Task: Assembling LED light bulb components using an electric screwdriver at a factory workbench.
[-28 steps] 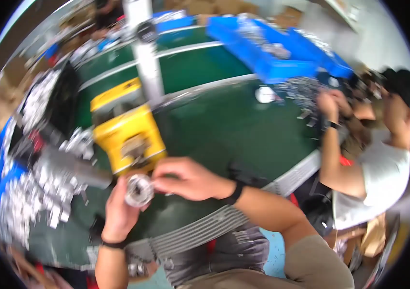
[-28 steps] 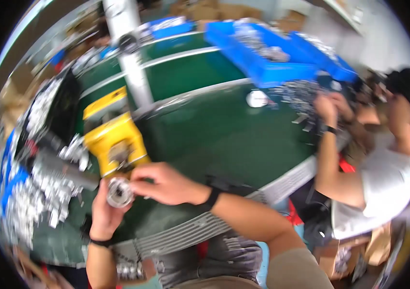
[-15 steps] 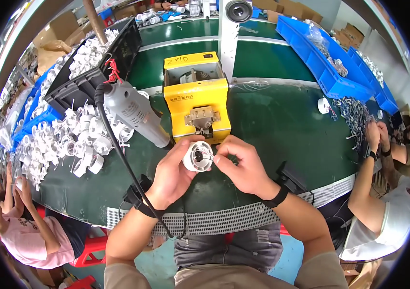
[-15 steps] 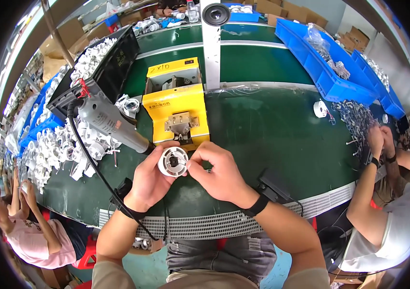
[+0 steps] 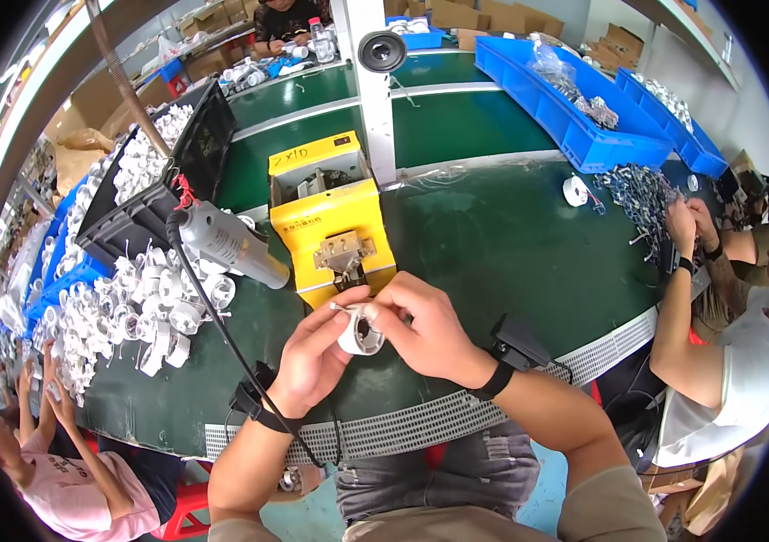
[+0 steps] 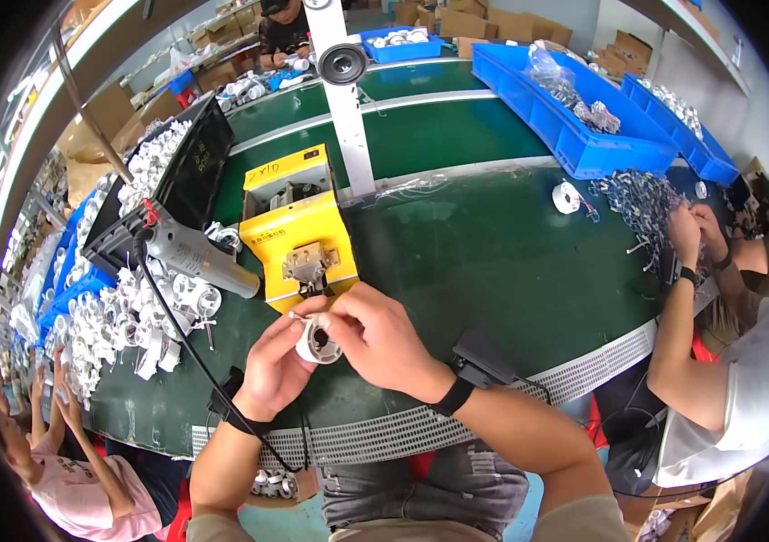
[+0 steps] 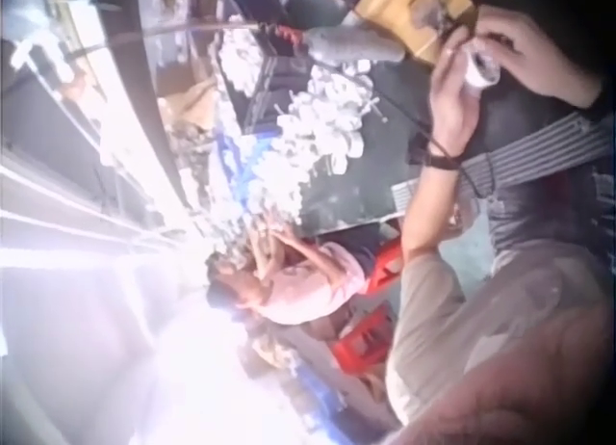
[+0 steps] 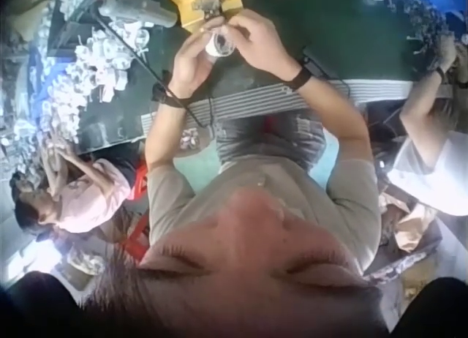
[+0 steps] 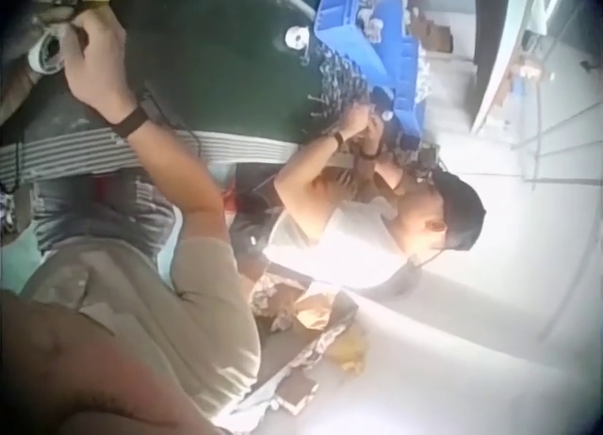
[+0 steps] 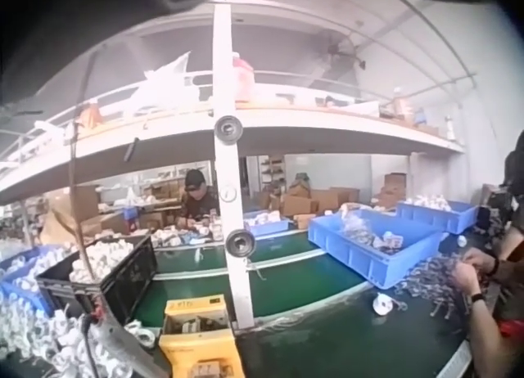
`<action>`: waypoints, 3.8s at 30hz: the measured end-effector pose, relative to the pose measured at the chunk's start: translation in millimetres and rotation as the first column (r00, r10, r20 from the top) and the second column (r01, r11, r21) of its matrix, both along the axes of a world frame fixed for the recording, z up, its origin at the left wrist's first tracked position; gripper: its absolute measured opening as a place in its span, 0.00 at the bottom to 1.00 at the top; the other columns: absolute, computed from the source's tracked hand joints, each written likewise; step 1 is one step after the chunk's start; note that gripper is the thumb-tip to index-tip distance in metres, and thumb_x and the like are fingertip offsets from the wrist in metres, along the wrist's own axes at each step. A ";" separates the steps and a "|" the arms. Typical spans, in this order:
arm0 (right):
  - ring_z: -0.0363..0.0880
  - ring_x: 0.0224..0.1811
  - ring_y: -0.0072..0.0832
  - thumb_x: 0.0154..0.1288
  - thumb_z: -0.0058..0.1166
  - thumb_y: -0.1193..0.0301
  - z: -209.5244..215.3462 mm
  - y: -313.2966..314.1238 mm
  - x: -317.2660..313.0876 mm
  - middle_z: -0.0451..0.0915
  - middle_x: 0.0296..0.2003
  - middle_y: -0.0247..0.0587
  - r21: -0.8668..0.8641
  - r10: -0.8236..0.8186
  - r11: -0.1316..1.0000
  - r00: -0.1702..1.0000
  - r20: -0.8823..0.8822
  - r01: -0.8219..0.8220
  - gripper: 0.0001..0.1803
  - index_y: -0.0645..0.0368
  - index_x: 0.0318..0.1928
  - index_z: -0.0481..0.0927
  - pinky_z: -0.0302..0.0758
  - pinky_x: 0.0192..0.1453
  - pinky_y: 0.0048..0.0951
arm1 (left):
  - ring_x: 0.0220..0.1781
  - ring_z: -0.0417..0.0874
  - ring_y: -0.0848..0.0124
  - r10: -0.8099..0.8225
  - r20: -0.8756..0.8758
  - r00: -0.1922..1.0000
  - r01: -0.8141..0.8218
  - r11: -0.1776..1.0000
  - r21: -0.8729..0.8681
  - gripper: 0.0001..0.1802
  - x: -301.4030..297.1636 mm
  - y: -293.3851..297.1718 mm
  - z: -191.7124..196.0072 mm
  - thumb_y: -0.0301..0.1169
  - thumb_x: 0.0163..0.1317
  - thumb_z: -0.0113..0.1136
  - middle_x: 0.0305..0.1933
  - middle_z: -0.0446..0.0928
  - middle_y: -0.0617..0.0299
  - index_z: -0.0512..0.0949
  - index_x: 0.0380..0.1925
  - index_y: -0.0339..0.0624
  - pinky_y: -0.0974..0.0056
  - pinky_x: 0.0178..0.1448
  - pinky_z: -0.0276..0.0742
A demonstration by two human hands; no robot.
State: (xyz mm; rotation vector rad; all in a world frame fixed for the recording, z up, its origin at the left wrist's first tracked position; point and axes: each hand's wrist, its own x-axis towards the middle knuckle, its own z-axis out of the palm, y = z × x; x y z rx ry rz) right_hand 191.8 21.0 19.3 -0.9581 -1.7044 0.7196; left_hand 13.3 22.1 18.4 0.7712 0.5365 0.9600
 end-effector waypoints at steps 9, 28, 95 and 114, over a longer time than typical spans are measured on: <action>0.76 0.45 0.36 0.50 0.67 0.75 17.3 14.9 25.1 0.76 0.42 0.40 0.497 -0.131 0.867 0.950 0.283 -0.029 0.14 0.58 0.40 0.83 0.77 0.46 0.32 | 0.55 0.78 0.64 0.158 0.108 0.982 -0.158 0.987 -0.008 0.16 -7.7 1.8 1.6 0.31 0.71 0.46 0.54 0.76 0.55 0.74 0.53 0.36 0.58 0.59 0.74; 0.83 0.30 0.21 0.61 0.59 0.81 -11.6 -5.7 -10.0 0.84 0.34 0.40 -0.248 0.192 0.911 0.870 -0.455 -0.331 0.08 0.66 0.42 0.78 0.79 0.35 0.21 | 0.59 0.73 0.62 0.079 0.192 0.978 -0.109 0.983 0.149 0.20 1.1 -5.1 -6.3 0.27 0.60 0.43 0.62 0.69 0.52 0.70 0.53 0.37 0.57 0.64 0.66; 0.69 0.17 0.24 0.70 0.44 0.66 50.3 35.2 -61.8 0.69 0.19 0.38 0.059 -0.015 0.997 0.854 -0.521 0.053 0.16 0.63 0.51 0.63 0.69 0.23 0.25 | 0.42 0.83 0.64 0.080 -0.395 0.915 -0.104 0.994 -0.038 0.17 5.9 11.9 -23.0 0.22 0.70 0.41 0.49 0.73 0.53 0.65 0.57 0.28 0.62 0.49 0.86; 0.69 0.17 0.23 0.70 0.44 0.65 32.4 25.4 -66.2 0.70 0.20 0.39 -0.017 -0.018 1.000 0.826 -0.563 0.011 0.17 0.62 0.53 0.63 0.69 0.24 0.24 | 0.39 0.83 0.65 0.147 -0.390 0.909 -0.165 0.986 -0.015 0.16 6.5 10.8 -24.0 0.24 0.70 0.44 0.45 0.75 0.52 0.67 0.54 0.28 0.64 0.45 0.86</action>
